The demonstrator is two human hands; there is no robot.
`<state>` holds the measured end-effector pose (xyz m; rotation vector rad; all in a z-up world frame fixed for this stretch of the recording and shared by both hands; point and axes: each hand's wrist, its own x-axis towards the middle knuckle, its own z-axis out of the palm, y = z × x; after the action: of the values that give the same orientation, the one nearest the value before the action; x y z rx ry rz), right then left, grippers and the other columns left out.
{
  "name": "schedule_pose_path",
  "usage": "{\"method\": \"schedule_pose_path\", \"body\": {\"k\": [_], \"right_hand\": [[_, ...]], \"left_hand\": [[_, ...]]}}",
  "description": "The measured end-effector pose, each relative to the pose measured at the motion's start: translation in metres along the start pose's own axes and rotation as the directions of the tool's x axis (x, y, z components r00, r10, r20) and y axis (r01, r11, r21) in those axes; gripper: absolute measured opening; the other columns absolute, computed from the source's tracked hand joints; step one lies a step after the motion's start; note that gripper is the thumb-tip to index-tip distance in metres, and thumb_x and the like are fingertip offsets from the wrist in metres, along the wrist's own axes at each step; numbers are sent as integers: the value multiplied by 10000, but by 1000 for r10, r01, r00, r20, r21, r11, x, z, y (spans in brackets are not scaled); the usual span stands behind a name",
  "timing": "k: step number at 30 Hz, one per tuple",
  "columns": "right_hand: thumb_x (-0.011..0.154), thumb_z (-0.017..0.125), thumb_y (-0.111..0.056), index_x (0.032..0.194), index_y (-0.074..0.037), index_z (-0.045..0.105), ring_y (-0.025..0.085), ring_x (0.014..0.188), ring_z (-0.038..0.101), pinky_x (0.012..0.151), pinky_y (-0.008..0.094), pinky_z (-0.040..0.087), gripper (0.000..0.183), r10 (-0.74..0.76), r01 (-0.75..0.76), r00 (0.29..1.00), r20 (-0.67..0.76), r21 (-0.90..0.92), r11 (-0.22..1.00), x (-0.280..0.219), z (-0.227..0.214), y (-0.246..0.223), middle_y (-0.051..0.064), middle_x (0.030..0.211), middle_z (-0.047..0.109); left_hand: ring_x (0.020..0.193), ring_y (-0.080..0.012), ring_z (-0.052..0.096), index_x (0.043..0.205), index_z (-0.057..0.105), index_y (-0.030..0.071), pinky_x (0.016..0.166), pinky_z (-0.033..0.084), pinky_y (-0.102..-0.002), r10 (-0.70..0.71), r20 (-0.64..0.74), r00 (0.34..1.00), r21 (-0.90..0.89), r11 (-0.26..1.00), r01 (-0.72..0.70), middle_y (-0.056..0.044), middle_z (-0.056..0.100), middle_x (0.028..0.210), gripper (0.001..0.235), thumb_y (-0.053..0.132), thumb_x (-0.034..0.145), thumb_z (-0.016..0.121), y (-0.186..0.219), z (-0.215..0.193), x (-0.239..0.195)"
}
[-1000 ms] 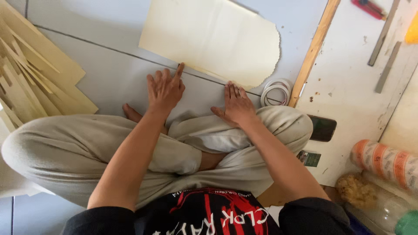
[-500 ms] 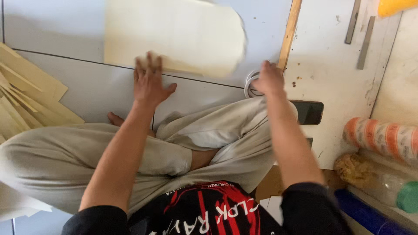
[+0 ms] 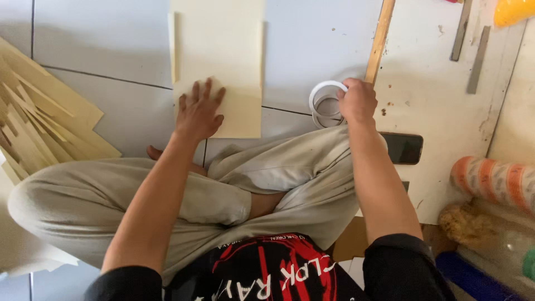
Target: The person sits on the floor and repeatedly folds a thin strip of paper onto a larger sheet. They then use a roll of white tape to secure the folded strip to the paper, pressing it down firmly.
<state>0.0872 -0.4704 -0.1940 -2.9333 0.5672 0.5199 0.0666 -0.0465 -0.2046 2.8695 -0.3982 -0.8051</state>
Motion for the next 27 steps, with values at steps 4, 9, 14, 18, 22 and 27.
{"method": "schedule_pose_path", "body": {"k": [4,9,14,18,22,27], "right_hand": [[965,709,-123,1125,-76,722,350,851,734,761,450,605,167,-291,359,933,-212,577,734,-39,-23,-22,185,952,732],[1050,611,-252,1232,-43,648,190,765,753,647,308,621,279,-238,174,966,-97,929,328,-115,-51,-67,133,970,713],[1018,669,-331,1286,-10,642,250,727,778,544,287,647,419,-192,-19,981,27,999,44,-135,19,-89,187,1006,727],[999,667,-331,1262,-37,658,181,639,757,479,217,623,395,-211,-162,970,124,971,-175,-176,16,-128,103,908,717],[997,666,-277,1301,15,613,233,636,758,535,326,666,425,-252,-193,961,115,931,-311,-206,16,-145,128,890,695],[964,710,-259,1209,14,650,346,691,771,614,484,690,372,-269,-68,963,-32,933,-355,-214,41,-138,204,892,679]], "left_hand": [[1571,-453,162,1675,299,256,1194,193,-657,-204,-77,976,-145,971,192,-160,151,1741,686,409,1040,509,12,-14,1],[1504,-545,266,1620,419,122,1178,188,-674,-358,-217,908,-300,910,287,-261,287,1665,678,373,1010,575,22,-12,47],[1272,-262,651,1587,388,80,1061,558,-389,194,-361,912,-884,-383,-269,-172,633,1411,846,295,890,817,42,-56,-25],[1088,-407,732,1498,516,74,895,598,-507,169,-334,927,-932,87,-352,-259,713,1211,520,45,996,652,53,-98,-97],[1067,-420,713,1219,727,2,849,616,-527,29,-479,877,-852,226,-472,-252,755,1078,287,-5,933,712,69,-134,-159],[973,-457,750,1168,740,-23,850,630,-561,16,-575,818,-799,207,-565,-270,758,1042,298,-3,872,768,76,-148,-201]]}}
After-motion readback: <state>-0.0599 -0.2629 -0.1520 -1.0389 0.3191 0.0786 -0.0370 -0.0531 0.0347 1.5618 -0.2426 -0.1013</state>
